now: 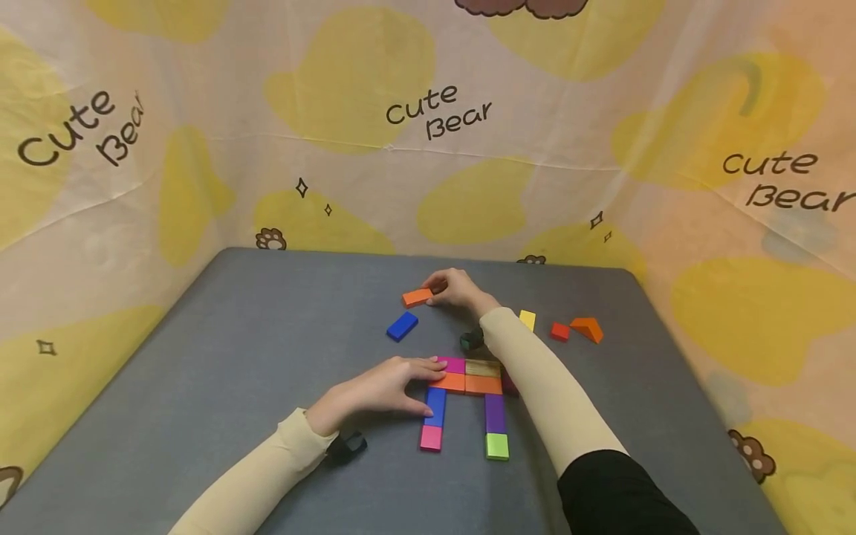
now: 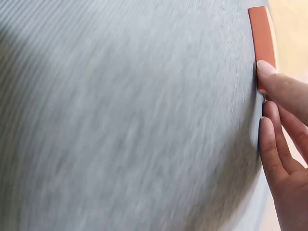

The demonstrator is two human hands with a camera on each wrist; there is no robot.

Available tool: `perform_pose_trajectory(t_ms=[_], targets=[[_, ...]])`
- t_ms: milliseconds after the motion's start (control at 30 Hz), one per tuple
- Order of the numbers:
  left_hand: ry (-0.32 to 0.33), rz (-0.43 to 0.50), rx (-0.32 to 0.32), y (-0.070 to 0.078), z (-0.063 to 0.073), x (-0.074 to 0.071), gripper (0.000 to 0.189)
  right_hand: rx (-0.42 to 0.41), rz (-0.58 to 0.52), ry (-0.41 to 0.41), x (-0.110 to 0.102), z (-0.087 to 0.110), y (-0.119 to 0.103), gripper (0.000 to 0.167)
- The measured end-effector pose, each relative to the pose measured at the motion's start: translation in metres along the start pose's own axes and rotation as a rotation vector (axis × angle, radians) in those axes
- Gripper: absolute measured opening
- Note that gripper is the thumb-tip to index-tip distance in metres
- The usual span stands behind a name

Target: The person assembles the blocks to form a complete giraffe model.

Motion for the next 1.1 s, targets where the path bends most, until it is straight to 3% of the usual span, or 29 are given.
perform_pose_trajectory(t_ms=[700,1100], targets=[[-0.015,-0.003,-0.043,-0.004,-0.002,0.004,0.066,0.063,0.113,0.021,-0.041,0.034,0.025,0.038],[-0.012,0.000,-0.041,-0.003,-0.002,0.003,0.066,0.072,0.144,-0.065,-0.043,0.050,0.025,0.035]])
Point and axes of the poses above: each hand's wrist, its own z-axis away from the middle knuckle, its own x-axis out of the palm, y = z × x, the point moved 5 cm from there along -z, towards the middle knuckle, and after that the axes turned 14 degrees about y, right-handed, at the moved point
